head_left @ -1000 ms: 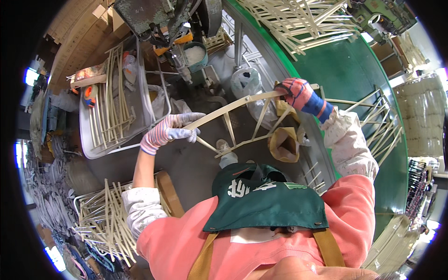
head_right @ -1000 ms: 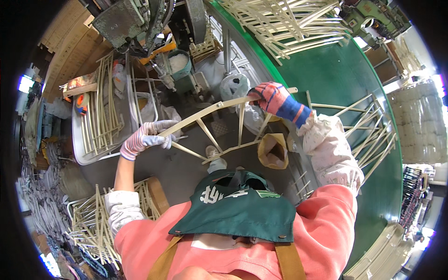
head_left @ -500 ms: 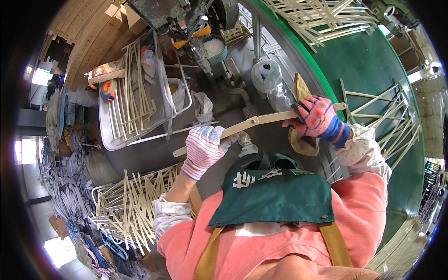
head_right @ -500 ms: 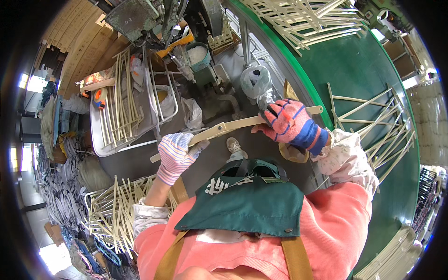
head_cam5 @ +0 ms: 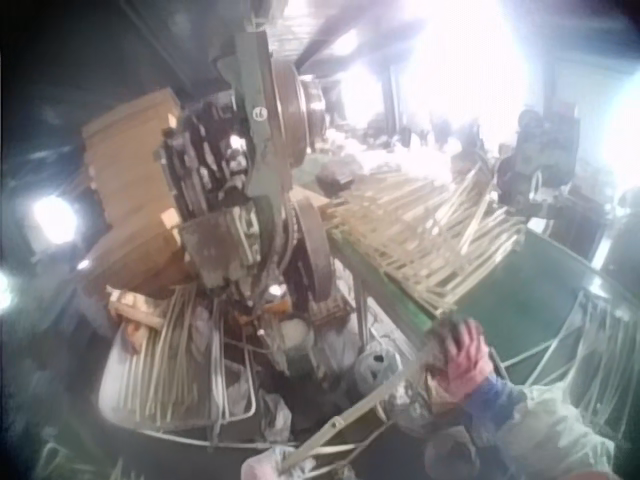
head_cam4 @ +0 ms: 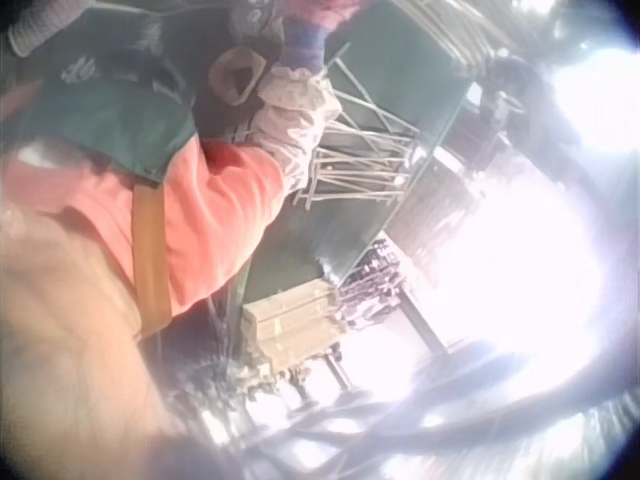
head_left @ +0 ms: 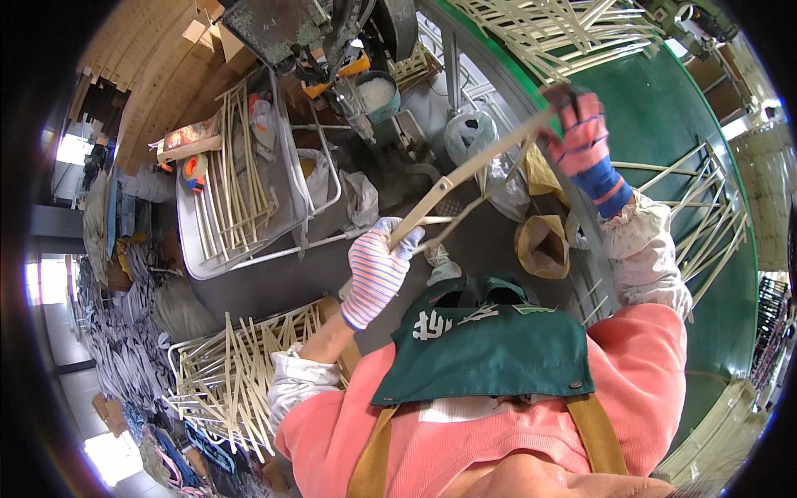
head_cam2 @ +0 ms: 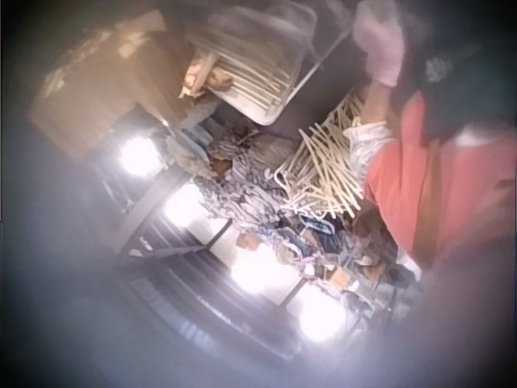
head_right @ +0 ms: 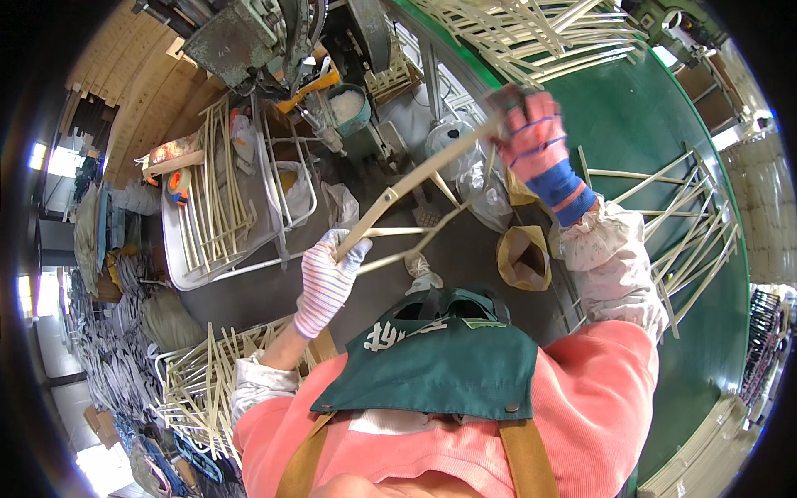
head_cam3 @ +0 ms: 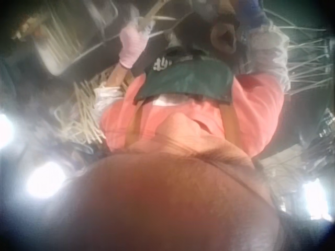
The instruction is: The person repeatedly picks up thin wooden sticks, inserts them into a press machine to form rectangular frames, and places the finished frames onto a green conveyor belt. The process is continuous and repetitive throughout the clip.
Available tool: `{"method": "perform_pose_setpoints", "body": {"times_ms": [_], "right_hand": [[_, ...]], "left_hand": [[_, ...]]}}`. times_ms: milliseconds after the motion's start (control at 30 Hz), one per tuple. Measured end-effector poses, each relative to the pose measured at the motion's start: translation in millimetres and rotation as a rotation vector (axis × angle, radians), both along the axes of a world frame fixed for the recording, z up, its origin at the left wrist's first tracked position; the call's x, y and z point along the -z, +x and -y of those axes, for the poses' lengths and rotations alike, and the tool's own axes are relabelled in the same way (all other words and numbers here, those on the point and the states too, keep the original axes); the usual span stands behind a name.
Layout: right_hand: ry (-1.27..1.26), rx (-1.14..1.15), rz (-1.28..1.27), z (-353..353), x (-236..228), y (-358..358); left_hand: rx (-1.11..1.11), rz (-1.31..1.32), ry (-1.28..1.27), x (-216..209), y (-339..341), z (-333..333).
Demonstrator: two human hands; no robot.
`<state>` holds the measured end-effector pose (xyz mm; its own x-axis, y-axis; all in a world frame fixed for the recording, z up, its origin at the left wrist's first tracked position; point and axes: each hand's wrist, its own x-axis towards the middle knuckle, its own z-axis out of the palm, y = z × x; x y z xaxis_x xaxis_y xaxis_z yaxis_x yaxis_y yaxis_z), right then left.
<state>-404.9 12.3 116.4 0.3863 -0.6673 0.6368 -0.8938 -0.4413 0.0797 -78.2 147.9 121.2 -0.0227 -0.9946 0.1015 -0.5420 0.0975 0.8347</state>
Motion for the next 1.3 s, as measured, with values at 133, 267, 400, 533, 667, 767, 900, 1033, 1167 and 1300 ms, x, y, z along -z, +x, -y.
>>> {"method": "perform_pose_setpoints", "body": {"times_ms": [133,267,400,533,667,767,900,1033,1167,1300], "right_hand": [[0.667,-0.019,0.846,-3.9,11.5,20.3],[1.055,-0.025,1.569,-30.2,21.8,49.6],[1.032,-0.321,2.02,-19.8,7.8,18.5],[1.315,-0.532,1.775,-37.1,-4.8,-7.0],[1.236,-0.545,1.78,-64.3,-32.3,-21.0],[1.192,-0.521,1.809,-74.1,-60.1,-36.2],[1.232,-0.664,1.73,-97.4,-93.2,-50.7],[1.105,-0.606,1.766,-129.0,-117.4,-54.8],[1.143,-0.729,1.742,-146.9,-130.3,-59.8],[0.959,-0.637,1.738,-160.0,-137.4,-56.4]], "left_hand": [[0.019,0.105,-0.082,10.9,-30.3,2.1],[0.098,-0.009,-0.132,23.6,-95.3,-5.9],[0.488,-0.217,-0.097,28.6,-160.8,-33.2],[0.82,-0.377,0.035,60.5,-166.6,-33.4],[0.522,0.029,0.322,141.0,-114.7,-1.9],[0.369,0.355,0.295,209.8,-83.0,7.3],[-0.274,0.363,0.399,297.7,-46.4,46.8],[-0.512,-0.433,0.655,358.8,-30.5,93.6],[-0.257,-0.929,0.623,374.2,-9.8,123.6],[-0.3,-0.661,0.655,381.2,10.9,142.4]]}}
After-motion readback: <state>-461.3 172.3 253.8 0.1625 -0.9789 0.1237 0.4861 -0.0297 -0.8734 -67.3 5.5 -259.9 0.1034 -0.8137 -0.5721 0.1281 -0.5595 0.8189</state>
